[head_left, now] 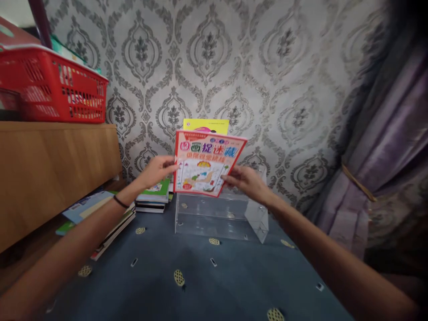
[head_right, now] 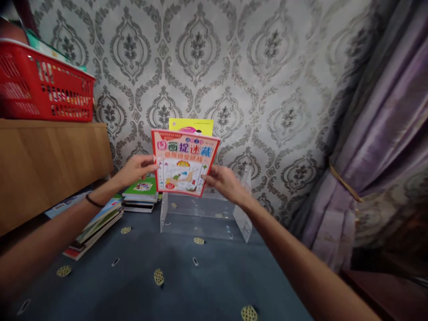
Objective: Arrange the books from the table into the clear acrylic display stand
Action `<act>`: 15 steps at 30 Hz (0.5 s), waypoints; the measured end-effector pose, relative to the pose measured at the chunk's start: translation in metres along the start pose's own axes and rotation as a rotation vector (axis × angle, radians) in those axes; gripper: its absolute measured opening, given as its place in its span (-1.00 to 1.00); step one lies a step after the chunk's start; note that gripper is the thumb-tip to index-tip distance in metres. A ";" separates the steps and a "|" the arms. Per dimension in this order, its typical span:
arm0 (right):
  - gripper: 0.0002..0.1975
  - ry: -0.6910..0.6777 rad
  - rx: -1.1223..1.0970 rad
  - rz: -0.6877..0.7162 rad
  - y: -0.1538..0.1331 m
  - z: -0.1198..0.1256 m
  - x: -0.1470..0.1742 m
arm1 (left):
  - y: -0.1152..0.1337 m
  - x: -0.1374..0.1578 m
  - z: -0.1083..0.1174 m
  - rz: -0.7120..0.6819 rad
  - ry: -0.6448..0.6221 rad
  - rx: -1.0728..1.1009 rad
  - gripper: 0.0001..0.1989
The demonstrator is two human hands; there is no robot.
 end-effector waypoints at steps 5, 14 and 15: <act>-0.76 0.070 0.020 0.003 -0.025 0.043 -0.039 | 0.034 -0.047 0.026 -0.081 0.032 -0.064 -0.78; -0.97 0.123 0.095 0.032 -0.044 0.094 -0.092 | 0.064 -0.115 0.054 -0.117 0.045 -0.101 -0.85; -0.98 0.133 0.105 0.035 -0.043 0.096 -0.097 | 0.063 -0.119 0.054 -0.116 0.054 -0.094 -0.86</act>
Point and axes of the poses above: each hand's wrist, its own x-axis away from the middle knuckle, its own z-axis out of the back of the hand, y = z × x, the point moved 5 cm from there along -x, towards the middle knuckle, and after that the axes turned 1 degree about z, right-handed, at the moved point
